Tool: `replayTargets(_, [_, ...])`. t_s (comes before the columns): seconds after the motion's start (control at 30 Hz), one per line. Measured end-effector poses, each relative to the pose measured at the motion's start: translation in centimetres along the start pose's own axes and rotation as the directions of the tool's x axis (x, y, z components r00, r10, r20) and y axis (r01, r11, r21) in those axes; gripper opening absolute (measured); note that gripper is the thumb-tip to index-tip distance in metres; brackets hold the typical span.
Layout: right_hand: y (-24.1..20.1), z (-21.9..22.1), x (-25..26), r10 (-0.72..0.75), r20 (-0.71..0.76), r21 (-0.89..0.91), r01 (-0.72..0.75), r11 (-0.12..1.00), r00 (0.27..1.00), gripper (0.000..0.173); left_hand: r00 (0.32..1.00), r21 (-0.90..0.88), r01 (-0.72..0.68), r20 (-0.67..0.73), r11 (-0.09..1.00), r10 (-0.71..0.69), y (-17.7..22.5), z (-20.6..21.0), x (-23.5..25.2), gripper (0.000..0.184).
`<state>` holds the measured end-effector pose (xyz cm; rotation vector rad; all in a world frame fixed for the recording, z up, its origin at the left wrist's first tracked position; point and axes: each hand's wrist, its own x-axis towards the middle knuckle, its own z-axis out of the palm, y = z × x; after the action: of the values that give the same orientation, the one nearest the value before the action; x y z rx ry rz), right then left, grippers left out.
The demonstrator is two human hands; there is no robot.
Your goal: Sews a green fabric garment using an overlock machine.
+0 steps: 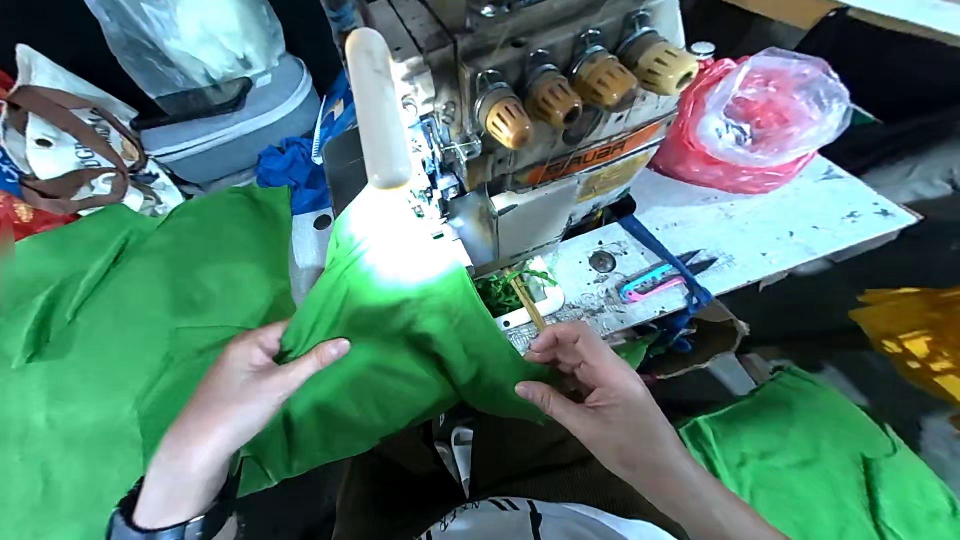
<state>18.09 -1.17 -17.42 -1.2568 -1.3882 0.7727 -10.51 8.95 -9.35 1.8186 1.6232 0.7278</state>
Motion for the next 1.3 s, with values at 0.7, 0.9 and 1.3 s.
replayTargets(0.7, [-1.0,0.2,-0.5,0.041,-0.028,0.141,-0.037,0.989,0.999,0.037,0.999,-0.239,0.009,0.035,0.971,0.000,4.9,-0.2,-1.2,0.050])
replayTargets(0.9, [-2.6,-0.2,-0.5,0.170,0.057,0.178,-0.178,0.968,0.984,0.056,0.990,-0.142,0.140,0.026,0.980,-0.137,8.4,0.1,-1.9,0.033])
replayTargets(1.3, [-1.2,0.4,-0.8,0.075,-0.025,0.044,-0.074,0.996,0.997,0.051,1.000,0.026,-0.029,0.014,0.999,0.028,1.0,1.1,-0.3,0.062])
